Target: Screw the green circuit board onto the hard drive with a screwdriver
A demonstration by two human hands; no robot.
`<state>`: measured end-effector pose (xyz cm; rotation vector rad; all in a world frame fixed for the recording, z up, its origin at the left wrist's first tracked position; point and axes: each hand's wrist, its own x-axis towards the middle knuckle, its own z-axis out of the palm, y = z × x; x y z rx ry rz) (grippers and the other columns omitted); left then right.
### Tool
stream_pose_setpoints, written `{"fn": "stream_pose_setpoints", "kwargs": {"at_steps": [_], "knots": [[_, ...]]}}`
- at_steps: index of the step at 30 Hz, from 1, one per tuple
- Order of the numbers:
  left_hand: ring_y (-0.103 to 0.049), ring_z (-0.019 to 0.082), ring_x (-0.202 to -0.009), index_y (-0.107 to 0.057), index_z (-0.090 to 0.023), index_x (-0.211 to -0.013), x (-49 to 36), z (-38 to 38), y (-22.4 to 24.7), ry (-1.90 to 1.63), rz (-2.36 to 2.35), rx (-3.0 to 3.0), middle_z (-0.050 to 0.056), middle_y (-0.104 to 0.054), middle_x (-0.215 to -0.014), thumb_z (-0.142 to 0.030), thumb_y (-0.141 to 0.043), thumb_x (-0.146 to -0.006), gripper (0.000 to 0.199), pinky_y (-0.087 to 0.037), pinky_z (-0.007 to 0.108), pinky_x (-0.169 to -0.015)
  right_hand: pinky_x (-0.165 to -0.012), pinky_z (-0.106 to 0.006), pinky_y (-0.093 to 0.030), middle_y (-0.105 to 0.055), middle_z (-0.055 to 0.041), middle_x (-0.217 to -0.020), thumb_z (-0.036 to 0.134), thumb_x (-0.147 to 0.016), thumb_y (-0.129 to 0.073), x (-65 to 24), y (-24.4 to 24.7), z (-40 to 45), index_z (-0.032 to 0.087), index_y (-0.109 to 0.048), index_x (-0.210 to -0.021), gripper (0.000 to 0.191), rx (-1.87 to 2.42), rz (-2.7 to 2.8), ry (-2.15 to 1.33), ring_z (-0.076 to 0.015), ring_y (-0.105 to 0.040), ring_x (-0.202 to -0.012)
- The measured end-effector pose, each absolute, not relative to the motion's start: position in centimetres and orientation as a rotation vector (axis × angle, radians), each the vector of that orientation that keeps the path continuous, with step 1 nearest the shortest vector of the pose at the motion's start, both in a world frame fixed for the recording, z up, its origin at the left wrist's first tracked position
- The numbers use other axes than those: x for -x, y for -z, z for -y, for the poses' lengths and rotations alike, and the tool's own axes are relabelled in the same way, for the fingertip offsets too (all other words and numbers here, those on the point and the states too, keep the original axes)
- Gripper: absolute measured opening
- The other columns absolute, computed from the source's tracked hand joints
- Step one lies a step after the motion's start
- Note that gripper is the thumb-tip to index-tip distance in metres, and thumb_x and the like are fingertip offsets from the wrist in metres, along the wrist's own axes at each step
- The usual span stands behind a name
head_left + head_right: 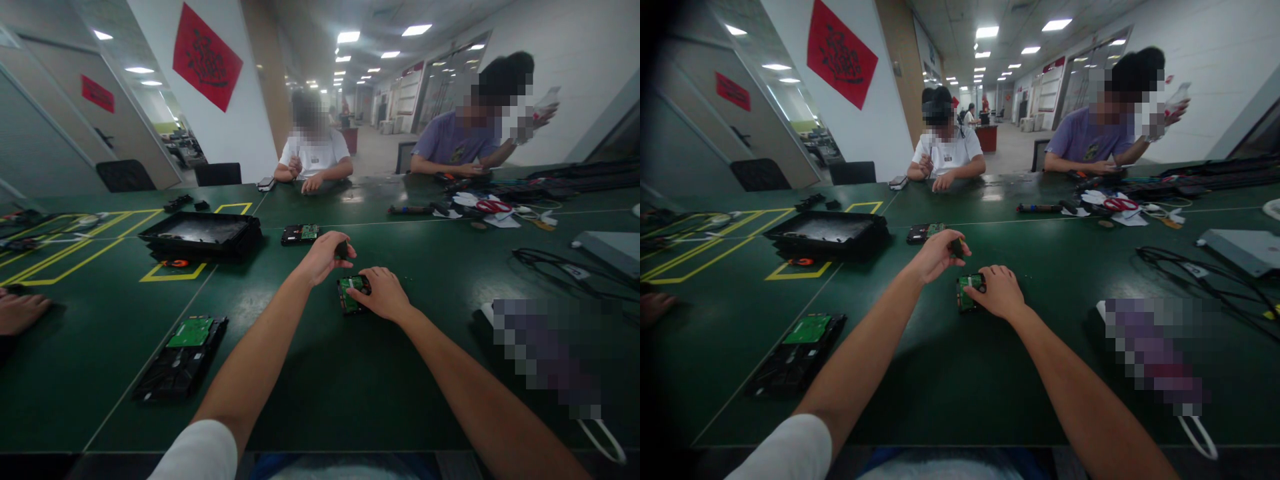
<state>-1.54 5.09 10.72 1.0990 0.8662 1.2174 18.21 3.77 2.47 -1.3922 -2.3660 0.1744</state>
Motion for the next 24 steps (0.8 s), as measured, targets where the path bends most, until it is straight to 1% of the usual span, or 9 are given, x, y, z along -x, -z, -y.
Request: {"fn": "stream_pose_setpoints", "kwargs": {"at_steps": [4, 10, 16, 21, 24], "knots": [[-0.068, 0.019, -0.081, -0.062, -0.017, -0.093, 1.5, -5.4, -10.5, -1.233, -0.847, -1.036, 0.007, -0.068, -0.086, -0.035, -0.063, -0.088, 0.019, -0.061, 0.030, -0.064, -0.101, -0.045, -0.043, -0.067, -0.0131, -0.123, 0.069, -0.095, -0.056, -18.2, -2.5, -3.8, 0.023, -0.066, -0.124, 0.056, 1.379, 2.367, -0.171, -0.0325, -0.058, -0.119], [-0.062, 0.017, -0.079, -0.069, -0.015, -0.083, 2.2, -5.6, -10.7, -1.271, -0.961, -1.132, 0.007, -0.063, -0.084, -0.035, -0.061, -0.085, 0.021, -0.057, 0.025, -0.059, -0.101, -0.046, -0.043, -0.066, -0.0131, -0.126, 0.070, -0.095, -0.056, -18.2, -2.5, -3.7, 0.024, -0.066, -0.125, 0.056, 1.394, 2.365, -0.188, -0.0329, -0.057, -0.121], [-0.063, 0.018, -0.079, -0.072, -0.015, -0.091, 2.1, -5.1, -11.0, -1.219, -0.938, -1.184, 0.008, -0.065, -0.085, -0.040, -0.062, -0.087, 0.027, -0.056, 0.025, -0.058, -0.102, -0.046, -0.042, -0.066, -0.0137, -0.125, 0.069, -0.095, -0.057, -18.2, -2.5, -3.8, 0.023, -0.066, -0.126, 0.056, 1.400, 2.375, -0.182, -0.0328, -0.056, -0.121], [-0.066, 0.019, -0.077, -0.065, -0.016, -0.096, 1.4, -4.9, -11.0, -1.233, -0.947, -1.069, 0.008, -0.068, -0.082, -0.039, -0.064, -0.087, 0.024, -0.059, 0.029, -0.059, -0.100, -0.046, -0.043, -0.067, -0.0133, -0.124, 0.069, -0.095, -0.056, -18.3, -2.5, -3.7, 0.022, -0.066, -0.125, 0.057, 1.382, 2.371, -0.189, -0.0329, -0.057, -0.119], [-0.067, 0.020, -0.077, -0.060, -0.018, -0.096, 1.1, -5.1, -10.8, -1.239, -0.924, -1.017, 0.007, -0.069, -0.081, -0.036, -0.063, -0.087, 0.020, -0.060, 0.030, -0.061, -0.100, -0.046, -0.044, -0.067, -0.0127, -0.122, 0.070, -0.094, -0.056, -18.3, -2.5, -3.7, 0.023, -0.066, -0.124, 0.056, 1.380, 2.368, -0.183, -0.0327, -0.058, -0.118]]}}
